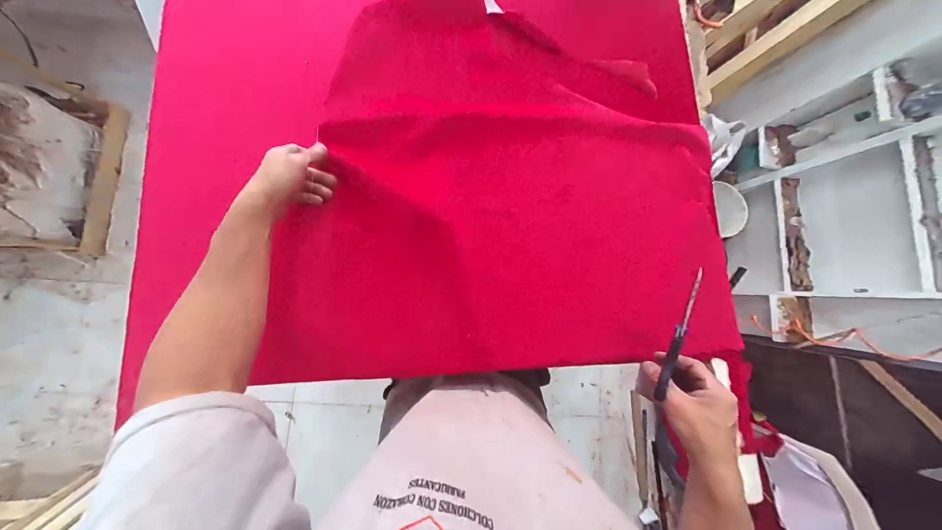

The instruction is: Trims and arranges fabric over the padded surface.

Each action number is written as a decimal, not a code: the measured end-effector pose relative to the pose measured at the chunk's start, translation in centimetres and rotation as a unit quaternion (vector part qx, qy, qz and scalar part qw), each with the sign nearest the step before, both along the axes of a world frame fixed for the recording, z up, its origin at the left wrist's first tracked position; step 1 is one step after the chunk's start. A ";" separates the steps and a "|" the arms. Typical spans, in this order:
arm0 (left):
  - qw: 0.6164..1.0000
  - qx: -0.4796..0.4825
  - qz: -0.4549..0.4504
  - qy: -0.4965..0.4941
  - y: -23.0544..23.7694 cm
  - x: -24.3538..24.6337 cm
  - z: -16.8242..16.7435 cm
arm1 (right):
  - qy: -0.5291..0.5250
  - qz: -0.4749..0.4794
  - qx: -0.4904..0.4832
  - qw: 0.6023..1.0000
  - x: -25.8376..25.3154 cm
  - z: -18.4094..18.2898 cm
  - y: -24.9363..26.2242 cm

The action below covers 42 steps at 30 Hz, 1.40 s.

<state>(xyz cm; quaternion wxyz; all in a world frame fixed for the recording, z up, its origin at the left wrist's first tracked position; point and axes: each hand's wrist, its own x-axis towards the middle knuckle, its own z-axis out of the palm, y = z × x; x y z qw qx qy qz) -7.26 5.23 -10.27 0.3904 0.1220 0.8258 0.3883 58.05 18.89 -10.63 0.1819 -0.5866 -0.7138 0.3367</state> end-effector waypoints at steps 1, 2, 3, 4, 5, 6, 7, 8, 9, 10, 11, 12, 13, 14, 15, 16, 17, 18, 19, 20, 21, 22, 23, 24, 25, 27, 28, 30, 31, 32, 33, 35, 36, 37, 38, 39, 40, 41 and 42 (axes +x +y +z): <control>0.999 -0.010 -0.036 0.001 -1.1 1.5 -0.2 | 0.006 -0.005 -0.005 1.000 0.0 0.0 -1.3; 0.998 -0.020 -0.067 0.009 -2.5 3.0 -0.5 | 0.011 -0.015 -0.009 1.000 0.2 -0.1 -2.7; 0.994 -0.032 -0.100 0.024 -4.1 4.6 -0.6 | 0.016 -0.028 -0.012 0.999 0.2 -0.2 -4.2; 0.988 -0.047 -0.139 0.051 -5.8 5.8 -1.0 | 0.022 -0.039 -0.012 0.999 0.3 -0.4 -5.6; 0.980 -0.067 -0.173 0.075 -7.2 7.0 -1.2 | 0.025 -0.048 -0.012 0.998 0.5 -0.6 -7.0; 0.973 -0.082 -0.188 0.101 -8.6 8.2 -1.6 | 0.031 -0.055 -0.014 0.998 0.7 -0.9 -8.2; 0.971 -0.086 -0.182 0.126 -9.8 9.2 -2.1 | 0.038 -0.062 -0.023 0.997 0.9 -1.1 -9.4; 0.975 -0.068 -0.156 0.143 -11.0 10.2 -2.4 | 0.050 -0.066 -0.029 0.996 1.1 -1.4 -10.3; 0.981 -0.028 -0.116 0.155 -11.9 10.9 -2.6 | 0.064 -0.064 -0.033 0.995 1.1 -1.7 -10.9; 0.986 0.021 -0.069 0.152 -12.7 11.5 -2.7 | 0.077 -0.055 -0.041 0.995 1.2 -1.9 -11.4; 0.988 0.063 -0.025 0.136 -13.5 12.2 -2.7 | 0.088 -0.041 -0.048 0.994 1.3 -2.0 -11.8; 0.990 0.090 0.004 0.111 -14.3 13.0 -2.4 | 0.097 -0.024 -0.056 0.993 1.4 -2.0 -12.0; 0.992 0.095 0.010 0.083 -15.0 14.0 -1.9 | 0.102 -0.005 -0.065 0.993 1.5 -1.9 -12.2; 0.995 0.083 0.002 0.055 -15.8 15.2 -1.4 | 0.105 0.012 -0.073 0.992 1.8 -1.7 -12.3; 0.997 0.063 -0.006 0.047 -16.7 16.7 -1.3 | 0.107 0.029 -0.082 0.991 2.1 -1.5 -12.5; 0.997 0.040 -0.014 0.057 -17.5 18.3 -1.4 | 0.110 0.045 -0.092 0.989 2.6 -1.3 -12.6; 0.997 0.022 -0.021 0.067 -18.3 19.8 -1.7 | 0.115 0.057 -0.106 0.986 3.1 -1.3 -12.8; 0.997 0.014 -0.019 0.076 -19.3 21.2 -2.3 | 0.125 0.068 -0.128 0.982 3.8 -1.4 -13.1; 0.996 0.016 -0.005 0.082 -20.3 22.3 -2.9 | 0.139 0.078 -0.151 0.976 4.6 -1.5 -13.7; 0.996 0.022 0.016 0.082 -21.3 23.3 -3.3 | 0.160 0.091 -0.180 0.966 5.5 -1.7 -14.2; 0.996 0.029 0.044 0.073 -22.2 24.2 -3.4 | 0.192 0.105 -0.216 0.952 6.4 -2.0 -14.9; 0.994 0.038 0.075 0.064 -23.0 24.9 -3.6 | 0.227 0.117 -0.257 0.932 7.1 -2.3 -15.5; 0.991 0.056 0.107 0.057 -23.5 25.5 -3.9 | 0.254 0.130 -0.296 0.912 7.5 -2.6 -16.0; 0.986 0.081 0.135 0.047 -24.0 26.1 -4.2 | 0.273 0.149 -0.330 0.891 7.7 -3.0 -16.5; 0.981 0.110 0.160 0.029 -24.5 26.8 -4.7 | 0.287 0.170 -0.359 0.872 7.9 -3.5 -17.1; 0.965 0.167 0.202 -0.023 -25.0 29.4 -5.9 | 0.297 0.205 -0.404 0.841 7.7 -4.3 -18.0; 0.955 0.194 0.218 -0.056 -25.0 31.0 -6.7 | 0.299 0.222 -0.419 0.828 7.3 -4.6 -18.2; 0.932 0.234 0.237 -0.143 -23.9 34.5 -8.0 | 0.296 0.232 -0.437 0.817 6.1 -5.2 -18.1; 0.920 0.247 0.233 -0.194 -22.9 36.0 -8.4 | 0.293 0.230 -0.440 0.817 5.5 -5.4 -17.9; 0.910 0.258 0.219 -0.242 -21.7 37.2 -8.8 | 0.289 0.227 -0.442 0.818 5.0 -5.4 -17.7; 0.904 0.265 0.193 -0.273 -20.4 38.1 -9.0 | 0.288 0.224 -0.443 0.819 4.6 -5.4 -17.5; 0.921 0.267 0.101 -0.263 -17.7 39.2 -8.4 | 0.290 0.225 -0.436 0.822 4.1 -4.9 -16.9; 0.946 0.251 0.036 -0.202 -16.8 39.4 -7.5 | 0.292 0.226 -0.429 0.825 3.9 -4.7 -16.7; 0.971 0.217 -0.037 -0.092 -16.3 39.7 -6.3 | 0.294 0.228 -0.421 0.827 3.9 -4.5 -16.7; 0.980 0.169 -0.089 0.057 -16.0 39.9 -5.0 | 0.296 0.228 -0.413 0.831 3.8 -4.3 -16.7; 0.966 0.117 -0.108 0.203 -15.8 40.1 -3.8 | 0.297 0.227 -0.406 0.834 4.0 -4.2 -16.7; 0.939 0.081 -0.106 0.318 -15.5 39.8 -3.0 | 0.301 0.223 -0.403 0.835 4.3 -4.1 -16.8; 0.916 0.049 -0.102 0.386 -15.0 38.8 -2.6 | 0.303 0.216 -0.401 0.837 4.6 -4.1 -17.1; 0.906 0.002 -0.104 0.410 -14.5 37.5 -2.6 | 0.302 0.210 -0.401 0.839 4.7 -4.2 -17.4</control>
